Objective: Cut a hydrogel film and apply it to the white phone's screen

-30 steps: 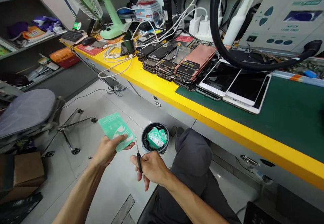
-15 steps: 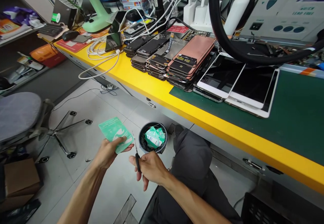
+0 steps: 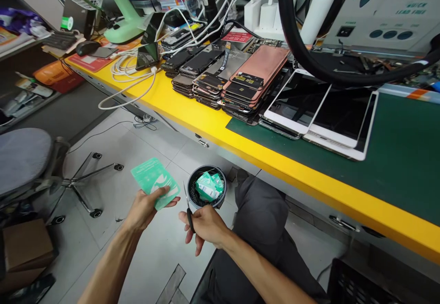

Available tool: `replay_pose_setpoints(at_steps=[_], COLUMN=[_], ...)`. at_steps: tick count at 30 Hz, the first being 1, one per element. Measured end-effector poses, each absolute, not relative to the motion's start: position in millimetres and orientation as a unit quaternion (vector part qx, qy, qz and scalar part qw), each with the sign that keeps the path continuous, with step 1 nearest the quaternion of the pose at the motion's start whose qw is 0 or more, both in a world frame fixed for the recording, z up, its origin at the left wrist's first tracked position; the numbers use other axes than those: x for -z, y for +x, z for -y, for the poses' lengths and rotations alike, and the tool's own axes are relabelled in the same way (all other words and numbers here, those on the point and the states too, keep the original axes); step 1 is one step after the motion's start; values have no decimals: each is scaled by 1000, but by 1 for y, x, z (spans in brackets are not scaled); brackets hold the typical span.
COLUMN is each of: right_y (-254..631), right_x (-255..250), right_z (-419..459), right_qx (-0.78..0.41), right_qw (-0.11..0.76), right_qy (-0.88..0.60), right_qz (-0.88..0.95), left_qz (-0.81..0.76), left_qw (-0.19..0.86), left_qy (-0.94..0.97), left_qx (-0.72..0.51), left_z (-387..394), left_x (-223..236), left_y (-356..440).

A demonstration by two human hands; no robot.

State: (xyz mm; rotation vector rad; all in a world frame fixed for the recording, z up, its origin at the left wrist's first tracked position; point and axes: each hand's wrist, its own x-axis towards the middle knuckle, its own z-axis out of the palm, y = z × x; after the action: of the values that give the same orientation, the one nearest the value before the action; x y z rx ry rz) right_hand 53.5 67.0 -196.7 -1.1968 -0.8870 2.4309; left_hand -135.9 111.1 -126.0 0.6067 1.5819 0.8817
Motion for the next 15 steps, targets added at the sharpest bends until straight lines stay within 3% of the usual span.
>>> replay_pose_setpoints(at_steps=[7, 15], right_y=[62, 82], right_x=[204, 177], right_z=[-58, -37], right_qx=[-825, -736], right_qw=[133, 190], right_qy=[-431, -474], right_qz=[340, 443], left_qz=[-639, -586], left_qw=[562, 552], left_qy=[318, 390], left_qx=[-418, -448], left_z=[-96, -69], left_x=[106, 79], left_y=[-136, -125])
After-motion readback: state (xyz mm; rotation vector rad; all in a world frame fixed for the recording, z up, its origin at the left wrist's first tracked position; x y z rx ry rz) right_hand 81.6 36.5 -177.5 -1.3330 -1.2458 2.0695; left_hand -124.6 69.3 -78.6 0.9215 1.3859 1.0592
